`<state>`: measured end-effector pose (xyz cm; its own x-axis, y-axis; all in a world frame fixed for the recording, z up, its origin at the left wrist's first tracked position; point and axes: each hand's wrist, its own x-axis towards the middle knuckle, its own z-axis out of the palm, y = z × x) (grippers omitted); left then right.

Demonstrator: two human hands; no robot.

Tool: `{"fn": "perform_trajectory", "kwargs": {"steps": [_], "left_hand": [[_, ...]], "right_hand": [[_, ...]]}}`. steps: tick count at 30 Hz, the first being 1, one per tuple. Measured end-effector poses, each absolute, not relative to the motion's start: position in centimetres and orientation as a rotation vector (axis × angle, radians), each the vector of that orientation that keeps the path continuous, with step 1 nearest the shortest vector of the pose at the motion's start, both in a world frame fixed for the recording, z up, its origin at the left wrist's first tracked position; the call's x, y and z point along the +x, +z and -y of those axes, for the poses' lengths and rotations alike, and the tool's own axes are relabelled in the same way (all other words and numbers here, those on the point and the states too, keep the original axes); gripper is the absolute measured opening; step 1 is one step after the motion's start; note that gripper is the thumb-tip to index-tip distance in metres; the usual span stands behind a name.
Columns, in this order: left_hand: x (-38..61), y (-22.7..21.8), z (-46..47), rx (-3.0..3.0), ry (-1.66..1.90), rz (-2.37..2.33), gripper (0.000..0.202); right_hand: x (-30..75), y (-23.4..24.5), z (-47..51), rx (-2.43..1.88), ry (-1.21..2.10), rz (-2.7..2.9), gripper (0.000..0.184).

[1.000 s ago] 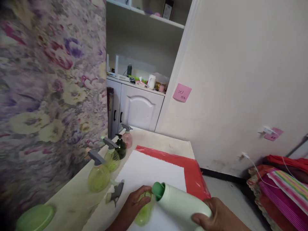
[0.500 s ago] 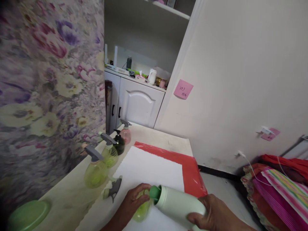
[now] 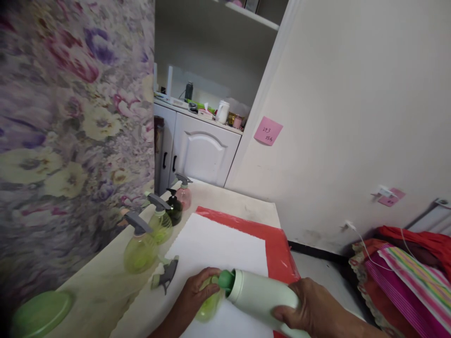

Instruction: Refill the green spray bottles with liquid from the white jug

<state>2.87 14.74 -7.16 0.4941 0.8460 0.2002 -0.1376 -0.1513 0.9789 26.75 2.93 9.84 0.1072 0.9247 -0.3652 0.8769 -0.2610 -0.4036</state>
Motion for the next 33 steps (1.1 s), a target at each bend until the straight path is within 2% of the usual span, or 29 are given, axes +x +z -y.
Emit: {"fn": "perform_trajectory", "kwargs": {"steps": [11, 33], "left_hand": [[3.0, -7.0, -14.8, 1.476, 0.983, -0.665, 0.019], [2.9, -6.7, -14.6, 1.466, 0.943, -0.68, 0.019]], "right_hand": [[27.4, 9.8, -3.0, -2.271, 0.922, 1.844, 0.031], [27.1, 10.8, -3.0, -2.376, 0.739, 1.989, 0.034]]}}
